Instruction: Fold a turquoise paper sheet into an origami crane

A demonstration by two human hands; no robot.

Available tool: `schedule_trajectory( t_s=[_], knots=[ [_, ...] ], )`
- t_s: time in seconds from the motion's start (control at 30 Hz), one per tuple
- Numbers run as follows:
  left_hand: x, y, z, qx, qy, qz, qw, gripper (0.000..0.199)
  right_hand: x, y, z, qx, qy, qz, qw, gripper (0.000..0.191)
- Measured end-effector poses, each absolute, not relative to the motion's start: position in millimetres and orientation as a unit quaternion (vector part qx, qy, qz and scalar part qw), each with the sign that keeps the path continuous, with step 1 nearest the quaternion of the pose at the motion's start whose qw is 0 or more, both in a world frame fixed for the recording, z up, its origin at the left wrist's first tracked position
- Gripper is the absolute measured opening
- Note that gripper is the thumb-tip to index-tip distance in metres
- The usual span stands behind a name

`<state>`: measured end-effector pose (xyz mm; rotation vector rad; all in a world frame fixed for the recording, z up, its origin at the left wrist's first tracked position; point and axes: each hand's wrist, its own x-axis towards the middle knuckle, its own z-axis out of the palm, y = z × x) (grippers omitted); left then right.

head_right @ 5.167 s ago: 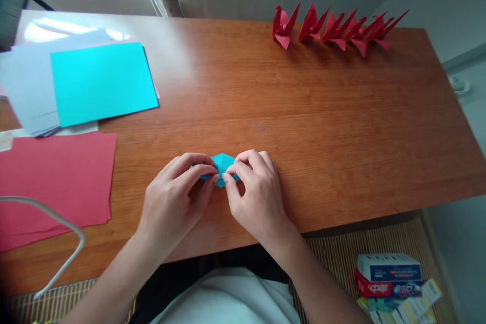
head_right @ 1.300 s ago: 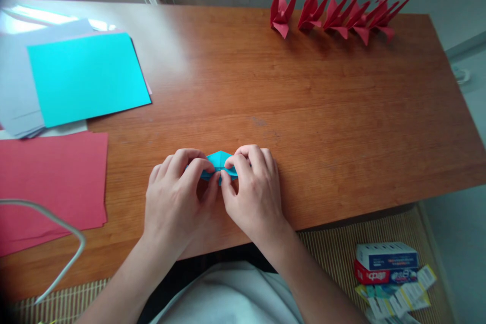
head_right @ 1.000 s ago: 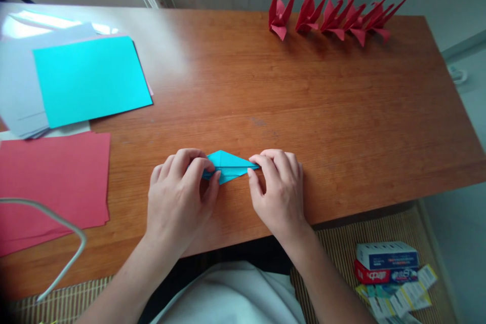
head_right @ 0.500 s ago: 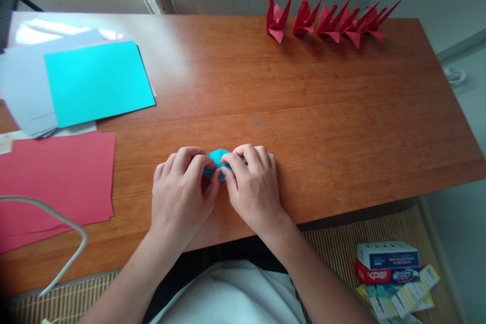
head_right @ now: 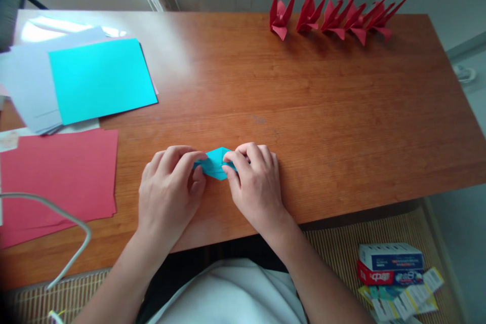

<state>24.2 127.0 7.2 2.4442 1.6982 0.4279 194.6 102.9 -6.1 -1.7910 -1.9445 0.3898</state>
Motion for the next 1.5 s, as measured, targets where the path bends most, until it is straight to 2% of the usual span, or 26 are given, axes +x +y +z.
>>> schedule_trajectory(
  t_s=[0.17, 0.33, 0.47, 0.63, 0.87, 1.1, 1.5],
  knots=[
    [8, 126, 9, 0.805, 0.572, 0.156, 0.017, 0.021, 194, 103, -6, -0.652, -0.708, 0.142, 0.231, 0.004],
    [11, 105, 14, 0.845, 0.485, 0.221, 0.048, 0.038, 196, 104, -9, -0.647, -0.713, 0.136, 0.235, 0.004],
    [25, 85, 12, 0.884, 0.439, 0.135, 0.083, 0.045, 195, 104, -10, -0.644, -0.714, 0.130, 0.240, 0.004],
    [30, 76, 6, 0.884, 0.451, 0.101, 0.071, 0.062, 199, 102, -9, -0.643, -0.719, 0.120, 0.235, 0.007],
    [24, 80, 3, 0.884, 0.444, 0.119, 0.089, 0.059, 235, 87, -10, -0.649, -0.715, 0.109, 0.236, 0.018],
    [17, 83, 6, 0.884, 0.432, 0.131, 0.123, 0.052, 233, 100, 2, -0.609, -0.706, 0.166, 0.323, 0.022],
    [9, 74, 10, 0.887, 0.430, 0.152, 0.072, 0.044, 208, 108, -6, -0.606, -0.741, 0.123, 0.263, 0.021]
  ],
)
